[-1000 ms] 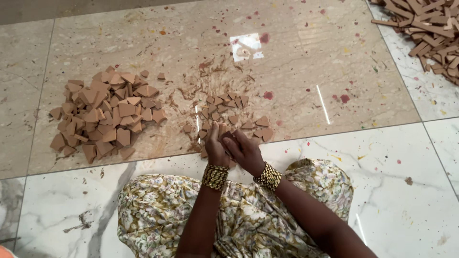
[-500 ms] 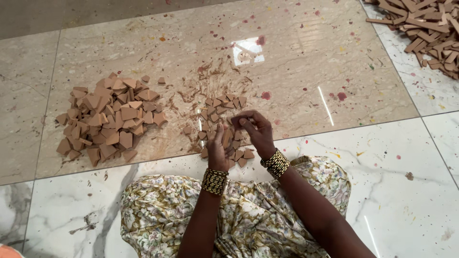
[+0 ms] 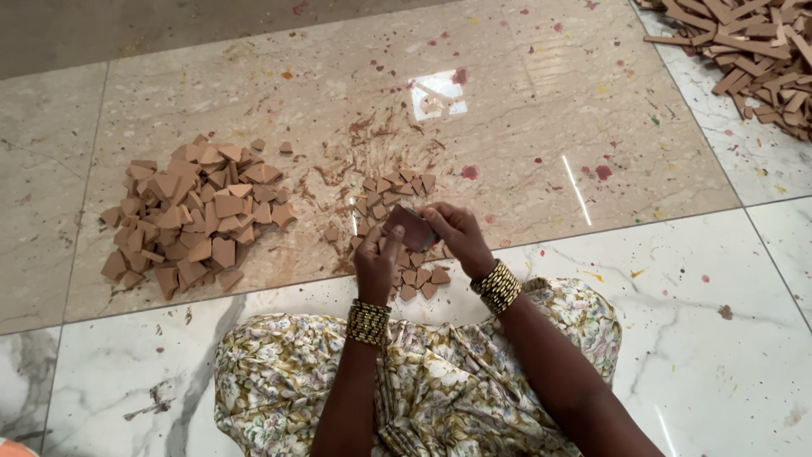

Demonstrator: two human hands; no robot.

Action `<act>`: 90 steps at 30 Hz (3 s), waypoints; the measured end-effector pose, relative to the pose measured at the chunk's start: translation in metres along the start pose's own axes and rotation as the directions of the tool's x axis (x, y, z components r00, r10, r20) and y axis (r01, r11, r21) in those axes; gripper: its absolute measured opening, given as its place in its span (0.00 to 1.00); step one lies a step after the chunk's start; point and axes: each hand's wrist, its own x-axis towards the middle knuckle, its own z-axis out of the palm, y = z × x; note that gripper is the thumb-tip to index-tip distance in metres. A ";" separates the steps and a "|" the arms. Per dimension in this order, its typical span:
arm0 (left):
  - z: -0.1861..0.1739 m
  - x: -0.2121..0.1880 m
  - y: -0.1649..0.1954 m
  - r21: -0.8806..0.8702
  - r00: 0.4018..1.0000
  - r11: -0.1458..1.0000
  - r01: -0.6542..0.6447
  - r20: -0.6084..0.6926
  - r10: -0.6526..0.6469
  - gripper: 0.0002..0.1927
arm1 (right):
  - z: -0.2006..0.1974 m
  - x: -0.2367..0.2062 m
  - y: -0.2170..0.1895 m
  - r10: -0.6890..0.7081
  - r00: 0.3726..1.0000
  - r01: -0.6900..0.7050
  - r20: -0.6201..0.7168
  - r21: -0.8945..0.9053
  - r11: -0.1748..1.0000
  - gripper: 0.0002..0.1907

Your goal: The person sits on the floor and sorts small broken terracotta pieces one at a time, picking pieces from a scattered group, holding and turning them in the hands, and placing them onto a large pile of similar pieces beside them.

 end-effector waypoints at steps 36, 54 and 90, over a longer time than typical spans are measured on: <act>0.004 0.014 -0.006 -0.473 0.936 0.820 0.323 0.033 -0.350 0.17 | 0.037 -0.016 -0.011 -0.294 0.954 0.252 -0.063 -0.369 0.895 0.13; 0.008 0.009 -0.055 -0.748 0.816 0.404 0.527 0.311 -0.487 0.21 | 0.051 -0.020 -0.015 -0.447 0.894 0.367 -0.031 -0.522 0.770 0.09; 0.012 0.005 -0.012 -0.819 0.985 0.549 0.168 0.116 -0.128 0.28 | 0.060 -0.022 0.045 -0.252 0.962 0.100 -0.107 -0.720 0.686 0.20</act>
